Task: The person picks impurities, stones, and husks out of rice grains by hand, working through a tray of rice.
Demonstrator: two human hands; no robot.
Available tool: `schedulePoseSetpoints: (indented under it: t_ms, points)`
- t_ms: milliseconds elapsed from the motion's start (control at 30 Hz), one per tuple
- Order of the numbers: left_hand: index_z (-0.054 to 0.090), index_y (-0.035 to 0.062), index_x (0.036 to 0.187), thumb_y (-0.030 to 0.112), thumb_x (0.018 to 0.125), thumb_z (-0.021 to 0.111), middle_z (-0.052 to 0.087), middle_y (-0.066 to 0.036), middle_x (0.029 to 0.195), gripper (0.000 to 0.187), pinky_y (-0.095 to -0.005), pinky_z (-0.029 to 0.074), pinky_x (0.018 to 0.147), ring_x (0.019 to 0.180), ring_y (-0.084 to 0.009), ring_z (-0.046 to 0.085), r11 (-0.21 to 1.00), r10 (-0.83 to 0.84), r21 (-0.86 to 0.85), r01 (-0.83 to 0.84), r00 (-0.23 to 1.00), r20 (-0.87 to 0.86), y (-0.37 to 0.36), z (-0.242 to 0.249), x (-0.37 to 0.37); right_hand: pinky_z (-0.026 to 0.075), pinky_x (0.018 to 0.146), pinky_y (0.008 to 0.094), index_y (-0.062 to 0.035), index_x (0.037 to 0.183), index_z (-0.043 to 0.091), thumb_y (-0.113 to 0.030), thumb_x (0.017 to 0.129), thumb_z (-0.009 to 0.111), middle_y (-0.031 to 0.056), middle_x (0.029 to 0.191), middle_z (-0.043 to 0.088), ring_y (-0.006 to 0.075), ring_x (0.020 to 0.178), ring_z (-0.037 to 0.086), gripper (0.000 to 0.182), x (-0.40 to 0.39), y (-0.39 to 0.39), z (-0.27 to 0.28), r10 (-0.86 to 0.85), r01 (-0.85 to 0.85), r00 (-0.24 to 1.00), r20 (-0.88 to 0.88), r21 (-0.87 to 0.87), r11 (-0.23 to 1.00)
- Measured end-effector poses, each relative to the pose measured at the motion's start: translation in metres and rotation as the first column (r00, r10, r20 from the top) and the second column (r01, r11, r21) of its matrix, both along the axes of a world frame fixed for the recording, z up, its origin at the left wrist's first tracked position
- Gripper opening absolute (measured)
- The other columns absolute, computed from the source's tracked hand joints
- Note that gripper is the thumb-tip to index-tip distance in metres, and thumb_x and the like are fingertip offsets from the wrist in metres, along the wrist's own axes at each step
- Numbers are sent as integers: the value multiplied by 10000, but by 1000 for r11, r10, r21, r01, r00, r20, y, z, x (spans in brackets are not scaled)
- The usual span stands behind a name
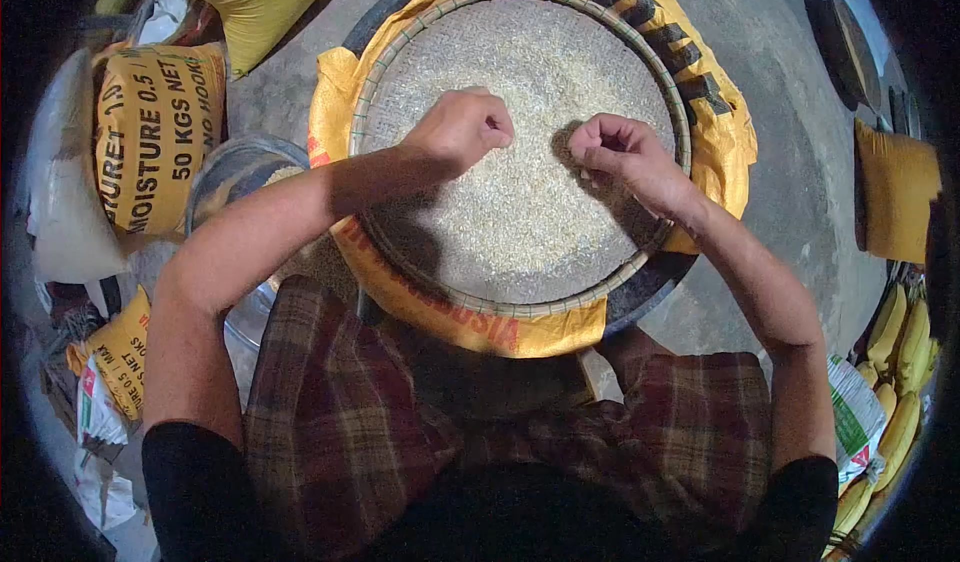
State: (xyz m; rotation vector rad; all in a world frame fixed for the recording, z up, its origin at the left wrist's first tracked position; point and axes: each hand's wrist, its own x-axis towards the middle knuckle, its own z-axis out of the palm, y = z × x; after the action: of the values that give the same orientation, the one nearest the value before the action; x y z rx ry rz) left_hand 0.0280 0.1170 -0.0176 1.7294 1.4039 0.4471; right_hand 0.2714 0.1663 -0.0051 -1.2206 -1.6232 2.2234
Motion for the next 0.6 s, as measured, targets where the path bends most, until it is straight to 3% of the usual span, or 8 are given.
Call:
schedulePoseSetpoints:
  t_ms: [133,200,233,300,333,433,500,600]
  points:
    - [607,5,935,62,845,602,616,-82,853,107,-287,486,679,733,-162,590,972,193,-149,-179,978,81,4,1,-11,451,653,220,-36,923,583,-115,890,584,-17,796,571,57,691,525,85,1,2,5,-51,51,999,5,-44,998]
    - [563,-17,1034,45,869,566,621,-101,916,176,-292,508,722,782,-174,606,878,370,-453,-155,820,437,8,-1,-18,453,657,223,-32,933,586,-128,894,582,-12,799,574,58,703,531,104,-1,3,12,-44,44,999,20,-42,998]
    - [563,-17,1034,45,869,566,621,-101,916,176,-292,508,722,782,-174,606,878,372,-451,-159,819,437,7,2,-16,458,665,230,-25,948,589,-151,903,574,-6,803,579,64,718,538,134,-4,1,16,-29,27,998,57,36,999]
    - [532,-56,1077,60,899,508,614,-137,966,214,-315,524,767,858,-198,618,725,555,-667,-169,717,421,3,11,-8,463,674,238,-19,962,593,-173,912,565,1,807,584,70,734,545,165,-14,-5,28,-11,1,996,91,117,993]
    - [532,-56,1077,60,899,508,614,-137,966,214,-315,524,767,858,-198,618,727,557,-664,-175,715,421,-1,16,-2,475,695,261,-1,953,599,-170,903,566,40,817,610,106,746,569,179,-20,-10,35,45,-61,997,65,264,963]
    - [526,-87,1105,133,944,359,605,-161,1001,320,-388,494,859,918,-272,610,511,741,-857,68,470,479,-13,18,13,491,767,359,26,947,600,-155,886,550,174,888,629,272,820,625,198,-44,-31,66,188,-159,982,11,582,797]
    - [530,-72,1113,134,934,351,607,-140,1021,326,-376,493,854,932,-242,610,406,827,-914,5,423,370,-22,14,19,491,774,389,29,937,597,-120,869,557,192,890,609,322,858,614,169,-60,-40,75,244,-140,969,-39,729,670]
    - [580,-24,1042,172,927,400,620,-101,985,289,-321,503,809,898,-186,614,419,816,-906,56,414,403,-31,21,-1,490,783,399,30,936,591,-86,851,573,187,884,597,321,884,605,145,-64,-23,71,242,-237,964,111,769,593]
